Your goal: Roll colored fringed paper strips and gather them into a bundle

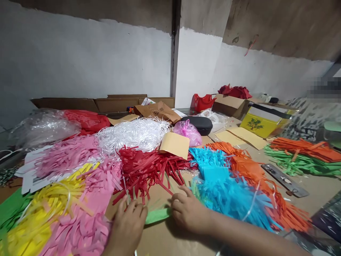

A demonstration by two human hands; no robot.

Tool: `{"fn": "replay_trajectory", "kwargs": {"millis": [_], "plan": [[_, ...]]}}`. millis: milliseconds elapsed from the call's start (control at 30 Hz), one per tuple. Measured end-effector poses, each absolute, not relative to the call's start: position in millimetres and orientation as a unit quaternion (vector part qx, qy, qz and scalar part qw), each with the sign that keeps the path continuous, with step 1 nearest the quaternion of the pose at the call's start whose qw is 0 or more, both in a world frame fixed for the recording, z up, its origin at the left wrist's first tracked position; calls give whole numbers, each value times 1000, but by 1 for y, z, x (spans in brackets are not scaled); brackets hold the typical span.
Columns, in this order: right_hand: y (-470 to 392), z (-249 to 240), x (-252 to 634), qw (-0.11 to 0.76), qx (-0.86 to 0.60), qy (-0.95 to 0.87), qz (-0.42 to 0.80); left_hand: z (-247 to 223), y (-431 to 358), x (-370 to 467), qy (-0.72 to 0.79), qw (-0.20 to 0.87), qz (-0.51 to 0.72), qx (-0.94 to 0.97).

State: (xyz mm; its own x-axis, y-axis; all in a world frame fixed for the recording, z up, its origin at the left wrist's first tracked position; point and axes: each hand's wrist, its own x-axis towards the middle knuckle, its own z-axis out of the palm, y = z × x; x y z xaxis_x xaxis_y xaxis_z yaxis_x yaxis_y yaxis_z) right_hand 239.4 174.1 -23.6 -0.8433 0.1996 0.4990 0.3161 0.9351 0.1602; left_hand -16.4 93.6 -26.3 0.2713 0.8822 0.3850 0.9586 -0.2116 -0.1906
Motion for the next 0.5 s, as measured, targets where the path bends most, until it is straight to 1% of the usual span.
{"fn": "replay_trajectory", "kwargs": {"millis": [100, 167, 267, 367, 433, 500], "plan": [[172, -29, 243, 252, -146, -951, -102, -11, 79, -36, -622, 216, -74, -749], [171, -31, 243, 251, -145, -953, -91, -8, 69, -28, -571, 219, -124, -781], [169, -29, 242, 242, -147, -956, -76, -19, 67, 4, -447, 210, -226, -840], [165, -26, 241, 243, -143, -957, -68, -37, 80, 28, -444, 222, -258, -829], [159, -25, 238, 248, -154, -955, -59, -45, 89, 30, -451, 210, -264, -826], [154, -26, 234, 233, -171, -955, -63, -49, 92, 27, -448, 198, -280, -826]]}}
